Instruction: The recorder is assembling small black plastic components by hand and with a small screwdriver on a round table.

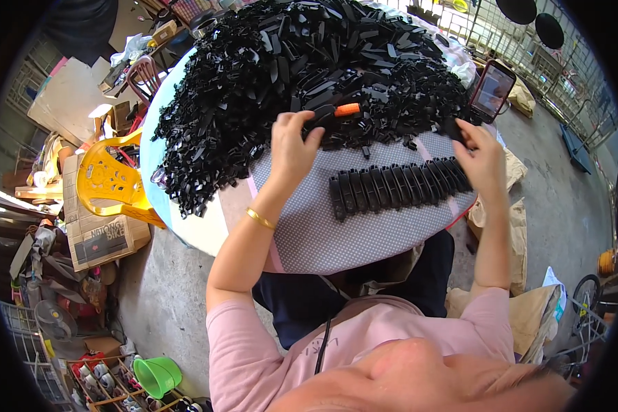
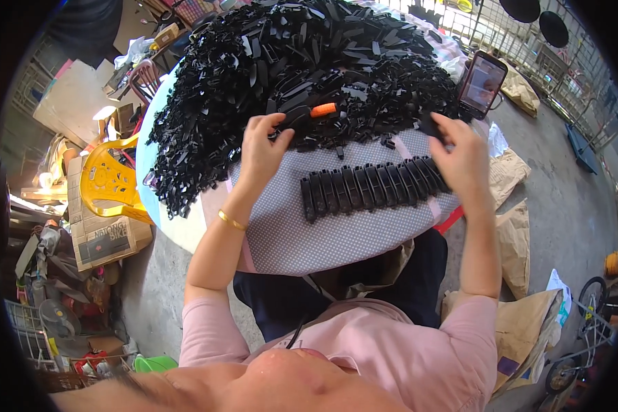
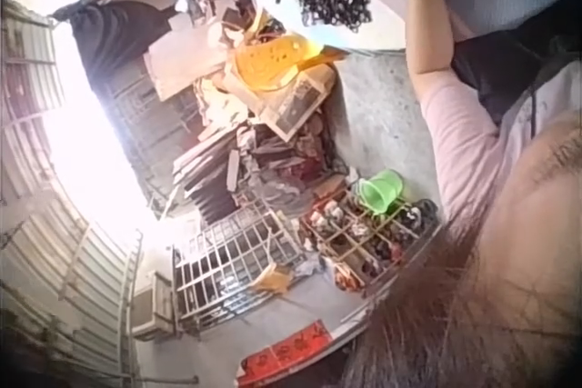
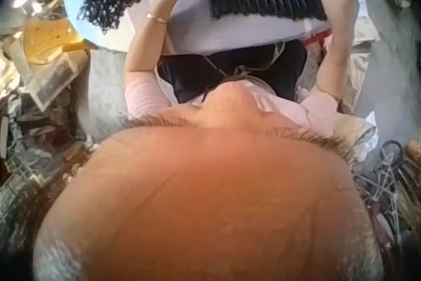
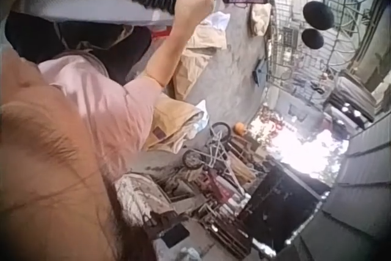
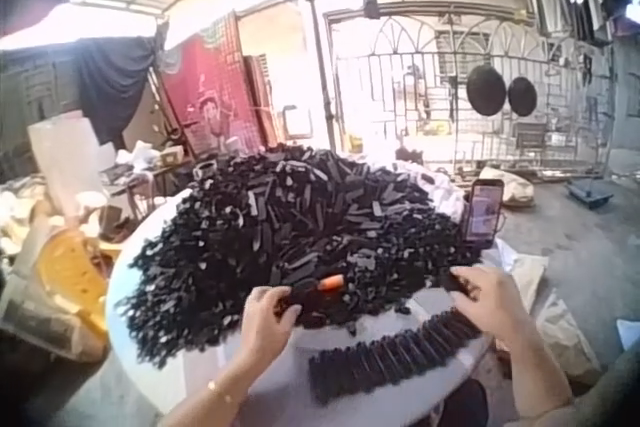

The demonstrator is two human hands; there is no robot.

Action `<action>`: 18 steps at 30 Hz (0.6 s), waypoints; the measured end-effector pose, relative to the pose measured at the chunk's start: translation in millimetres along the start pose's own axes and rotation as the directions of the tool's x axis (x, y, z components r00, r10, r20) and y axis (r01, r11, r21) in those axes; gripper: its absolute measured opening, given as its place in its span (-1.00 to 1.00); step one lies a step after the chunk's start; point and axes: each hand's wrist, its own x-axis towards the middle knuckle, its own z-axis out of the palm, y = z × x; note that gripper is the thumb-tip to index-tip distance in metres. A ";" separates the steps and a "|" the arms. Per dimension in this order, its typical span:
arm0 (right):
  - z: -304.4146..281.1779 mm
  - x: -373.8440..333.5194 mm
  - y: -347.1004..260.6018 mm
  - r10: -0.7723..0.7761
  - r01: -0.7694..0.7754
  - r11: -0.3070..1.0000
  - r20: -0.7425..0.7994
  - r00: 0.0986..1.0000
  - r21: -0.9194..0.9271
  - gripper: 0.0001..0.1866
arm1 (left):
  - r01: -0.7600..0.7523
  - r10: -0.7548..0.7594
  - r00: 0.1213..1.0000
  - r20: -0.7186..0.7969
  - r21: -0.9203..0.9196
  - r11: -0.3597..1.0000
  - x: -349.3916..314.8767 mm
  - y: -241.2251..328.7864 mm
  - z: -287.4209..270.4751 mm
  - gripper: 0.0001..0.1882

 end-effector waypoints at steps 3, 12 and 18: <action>-20.4 -1.4 55.7 0.177 -0.153 0.976 0.157 0.972 -0.157 -0.66 | -0.027 0.020 0.999 0.044 0.157 0.987 11.6 -1.0 0.5 -0.69; -8.9 -17.0 89.3 0.191 -0.221 0.973 0.322 0.927 0.060 -0.74 | -0.036 0.006 0.996 0.094 0.323 0.946 4.3 -6.5 13.2 -0.85; -7.4 -6.5 77.7 0.157 -0.144 0.987 0.270 0.950 -0.068 -0.80 | 0.054 -0.061 0.995 0.074 0.094 0.994 3.0 -7.7 4.7 -0.86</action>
